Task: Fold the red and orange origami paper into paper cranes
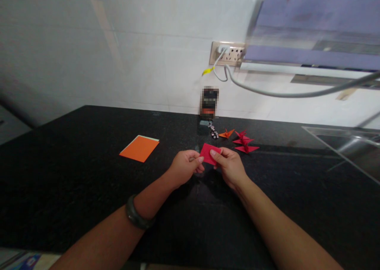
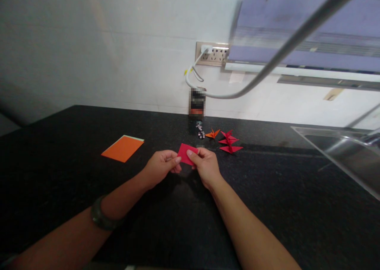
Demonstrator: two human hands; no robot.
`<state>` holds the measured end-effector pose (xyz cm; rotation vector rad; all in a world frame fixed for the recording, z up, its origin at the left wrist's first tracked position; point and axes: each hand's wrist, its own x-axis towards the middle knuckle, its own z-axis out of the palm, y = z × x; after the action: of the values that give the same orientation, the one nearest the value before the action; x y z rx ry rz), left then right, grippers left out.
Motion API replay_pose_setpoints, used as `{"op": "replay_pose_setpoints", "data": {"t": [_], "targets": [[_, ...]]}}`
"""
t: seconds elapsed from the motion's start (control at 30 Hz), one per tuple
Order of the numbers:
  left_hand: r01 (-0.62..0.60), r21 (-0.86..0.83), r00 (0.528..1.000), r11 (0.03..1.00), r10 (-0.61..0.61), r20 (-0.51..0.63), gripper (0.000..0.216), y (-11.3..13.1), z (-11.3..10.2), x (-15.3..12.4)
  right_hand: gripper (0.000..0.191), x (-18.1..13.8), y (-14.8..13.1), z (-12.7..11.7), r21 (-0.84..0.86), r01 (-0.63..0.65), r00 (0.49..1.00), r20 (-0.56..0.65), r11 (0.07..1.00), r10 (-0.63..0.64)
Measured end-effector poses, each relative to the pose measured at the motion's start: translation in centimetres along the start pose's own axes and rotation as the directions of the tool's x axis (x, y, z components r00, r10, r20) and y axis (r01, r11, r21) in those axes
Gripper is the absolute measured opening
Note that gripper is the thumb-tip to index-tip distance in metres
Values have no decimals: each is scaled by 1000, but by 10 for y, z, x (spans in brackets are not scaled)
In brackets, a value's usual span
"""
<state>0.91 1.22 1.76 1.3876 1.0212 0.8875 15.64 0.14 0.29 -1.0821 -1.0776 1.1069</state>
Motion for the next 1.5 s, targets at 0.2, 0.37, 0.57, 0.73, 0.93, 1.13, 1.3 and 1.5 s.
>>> {"op": "replay_pose_setpoints", "data": {"t": [0.2,0.37,0.57,0.73,0.93,1.13,1.3,1.5], "targets": [[181,-192,981,965,-191,-38,40,0,-5,5,14,4,-7,-9,-322,293,943,-59,900,-328],[307,-356,952,882,-284,117,58,1,-7,5,21,-1,-7,-5,-356,536,838,333,765,-432],[177,-384,984,906,-161,73,26,-3,-7,4,30,-2,-4,-3,-406,549,834,319,731,-450],[88,-310,988,947,-123,-95,18,-3,-5,6,22,0,-2,-2,-411,243,968,52,879,-244],[105,-375,987,921,-143,-74,24,-3,-4,6,18,-1,1,3,-241,60,998,47,969,-50],[103,-461,993,881,-119,-5,18,-7,-8,9,17,0,3,5,-135,14,1000,-5,991,-15],[99,-449,991,888,-128,-33,16,-3,-6,7,13,-3,1,5,-157,89,995,61,984,-80],[118,-486,992,866,-123,22,19,-3,-6,6,13,-2,2,4,-122,66,997,43,990,-61]]}}
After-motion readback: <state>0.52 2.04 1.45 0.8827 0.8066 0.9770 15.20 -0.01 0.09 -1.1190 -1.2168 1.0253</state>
